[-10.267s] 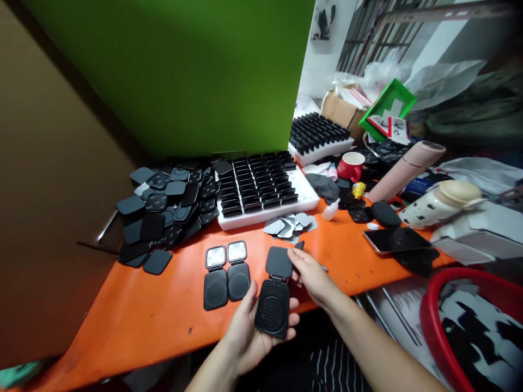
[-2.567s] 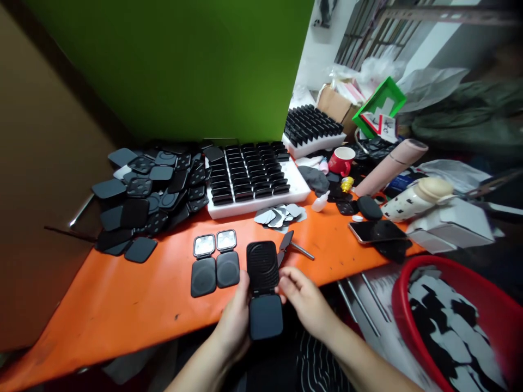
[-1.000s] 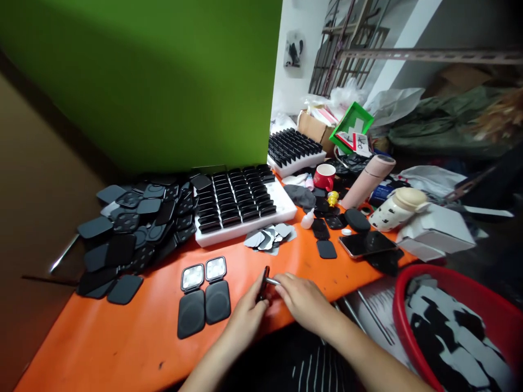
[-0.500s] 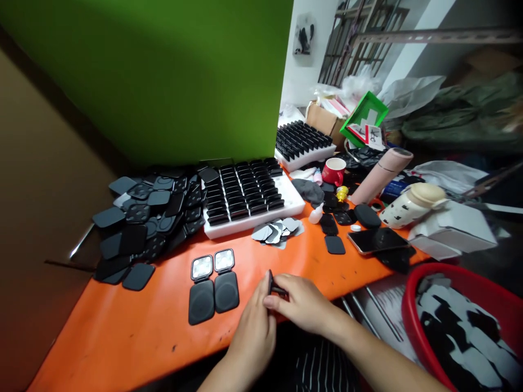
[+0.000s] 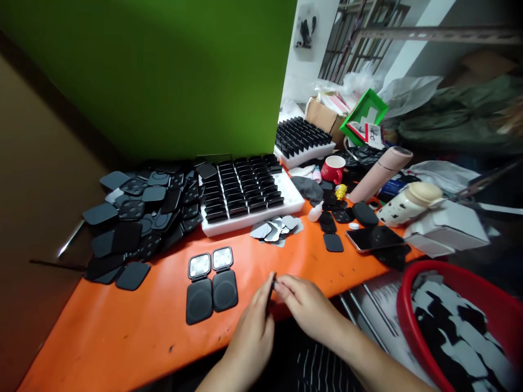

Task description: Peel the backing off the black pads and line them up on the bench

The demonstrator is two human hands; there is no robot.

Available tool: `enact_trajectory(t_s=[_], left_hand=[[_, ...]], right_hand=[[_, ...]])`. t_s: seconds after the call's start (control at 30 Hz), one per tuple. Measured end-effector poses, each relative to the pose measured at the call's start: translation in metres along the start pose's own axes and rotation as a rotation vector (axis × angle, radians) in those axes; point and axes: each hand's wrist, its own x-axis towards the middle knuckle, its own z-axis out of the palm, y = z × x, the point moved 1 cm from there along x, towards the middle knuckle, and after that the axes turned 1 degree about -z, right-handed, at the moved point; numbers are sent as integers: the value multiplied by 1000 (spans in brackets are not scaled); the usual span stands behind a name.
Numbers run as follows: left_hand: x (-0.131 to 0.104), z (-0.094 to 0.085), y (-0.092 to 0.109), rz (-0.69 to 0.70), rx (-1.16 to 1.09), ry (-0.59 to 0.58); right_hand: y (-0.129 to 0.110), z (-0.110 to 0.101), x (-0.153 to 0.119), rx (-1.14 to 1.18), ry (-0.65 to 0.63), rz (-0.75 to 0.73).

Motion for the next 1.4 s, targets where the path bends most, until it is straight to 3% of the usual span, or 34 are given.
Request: enact_trajectory(t_s=[0.17,0.33,0.43,0.6,0.7,0.8,0.9,1.0,1.4], left_hand=[[-13,1,-11,104,329,-22],[-21,4,-13,112,441,12],[-20,0,-4,54,315,50],[-2,-14,12,-106,-266,18],[4,-18,14,-139,-350,37],[1,-14,10,-99,-188,61],[-6,-10,4,8,-6,113],[-9,-8,-1,77,76,109],[-10,-5,0,83,95,78]], right_hand=[[-5,4,-6,-197,-22,-17],[-1,10,-2,82,-83,42],[1,15,4,345,-80,75],[1,21,11,644,-125,134],[-7,19,8,410,-130,43],[-17,16,2,26,-102,-85],[-21,16,-2,-216,-100,-116],[-22,17,-4,-260,-82,-130],[-22,18,-8,-342,-102,-157]])
